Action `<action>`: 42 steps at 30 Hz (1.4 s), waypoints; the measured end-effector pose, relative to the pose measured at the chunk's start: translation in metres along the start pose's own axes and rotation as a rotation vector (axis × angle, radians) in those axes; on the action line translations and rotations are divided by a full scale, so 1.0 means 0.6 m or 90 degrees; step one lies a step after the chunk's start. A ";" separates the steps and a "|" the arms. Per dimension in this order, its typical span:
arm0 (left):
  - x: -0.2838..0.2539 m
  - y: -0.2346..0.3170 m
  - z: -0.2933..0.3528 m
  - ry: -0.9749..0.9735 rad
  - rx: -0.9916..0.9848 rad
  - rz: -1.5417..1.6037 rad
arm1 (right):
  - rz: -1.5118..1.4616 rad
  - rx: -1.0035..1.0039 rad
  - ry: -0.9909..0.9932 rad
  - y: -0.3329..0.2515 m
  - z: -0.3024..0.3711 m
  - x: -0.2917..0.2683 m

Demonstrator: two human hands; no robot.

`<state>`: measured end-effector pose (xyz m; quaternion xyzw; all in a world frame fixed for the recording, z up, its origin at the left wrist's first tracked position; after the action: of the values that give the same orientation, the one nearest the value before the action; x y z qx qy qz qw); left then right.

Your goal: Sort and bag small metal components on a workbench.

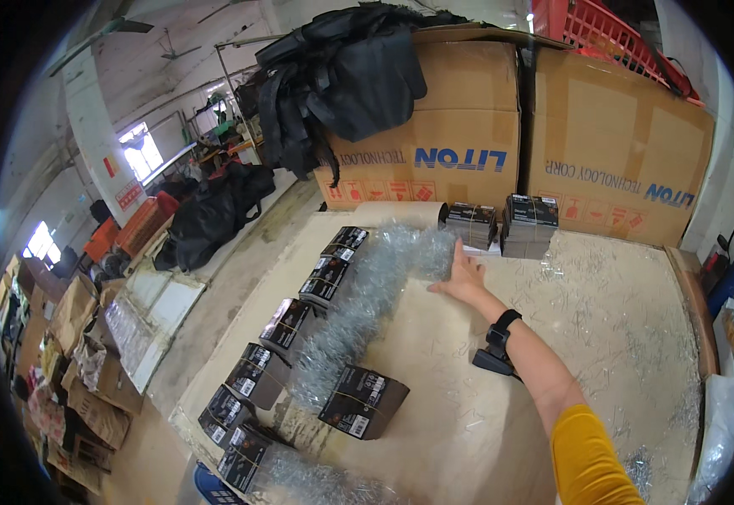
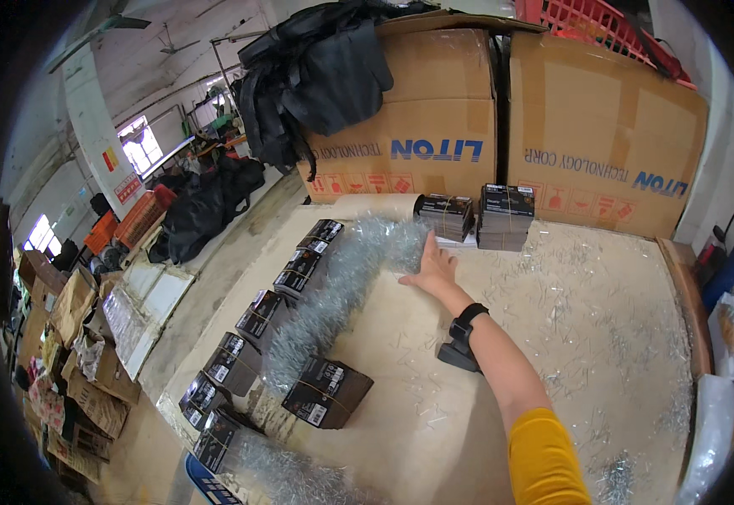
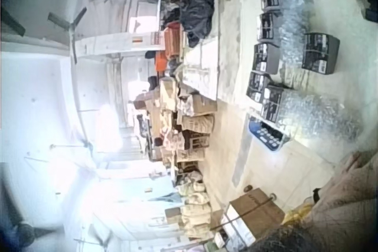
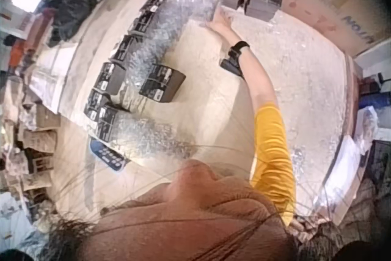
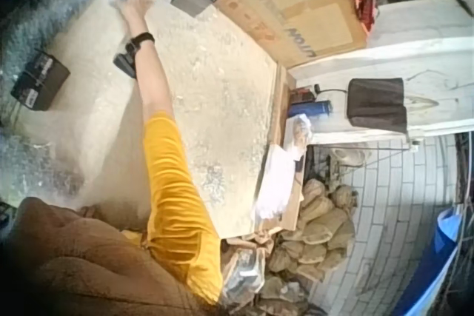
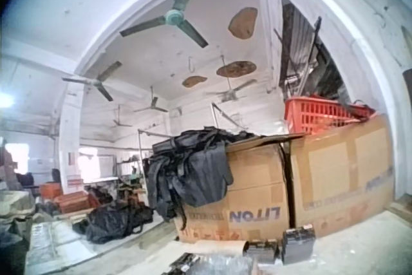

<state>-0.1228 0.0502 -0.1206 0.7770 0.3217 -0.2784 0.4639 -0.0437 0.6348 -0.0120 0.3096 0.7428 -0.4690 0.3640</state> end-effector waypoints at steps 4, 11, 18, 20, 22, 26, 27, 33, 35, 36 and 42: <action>-0.023 0.007 -0.008 0.016 -0.009 0.010 | 0.014 -0.034 0.204 -0.030 0.016 -0.037; -0.055 0.036 -0.030 0.059 -0.022 0.040 | -0.121 -0.346 0.013 -0.126 0.068 0.015; -0.126 0.070 -0.077 0.019 -0.049 0.086 | 0.039 -0.453 -0.333 -0.188 0.170 0.049; -0.113 0.062 -0.081 -0.039 -0.070 0.122 | 0.079 -0.497 -0.269 -0.191 0.248 0.036; -0.110 0.057 -0.059 0.173 0.017 0.071 | 0.122 -0.540 -0.200 -0.183 0.287 0.024; -0.151 0.079 -0.101 0.237 0.001 0.144 | -0.001 -0.525 -0.166 -0.165 0.275 0.003; -0.130 0.063 -0.083 0.153 -0.020 0.108 | -0.070 -0.500 -0.166 -0.167 0.262 -0.004; -0.141 0.081 -0.115 0.159 -0.053 0.080 | -0.033 0.026 0.037 -0.043 0.101 -0.033; -0.145 0.094 -0.120 0.175 0.019 0.024 | 0.020 0.094 -0.021 -0.039 0.087 -0.018; -0.145 0.099 -0.120 0.181 0.054 -0.002 | 0.018 0.093 -0.023 -0.043 0.078 -0.014; -0.145 0.083 -0.129 0.013 -0.100 0.047 | -0.123 0.058 -0.084 -0.041 0.045 0.039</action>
<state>-0.1300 0.0806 0.0023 0.7525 0.3181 -0.2272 0.5301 -0.0692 0.6036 -0.0277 0.2213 0.7214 -0.5547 0.3506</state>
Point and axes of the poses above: each hand's wrist, its own z-axis away from the middle knuckle, its own x-axis out of the palm, y = z × x, the point moved 9 cm from there along -z, towards the middle knuckle, and after that the axes turned 10 degrees about -x, right-handed, at the moved point
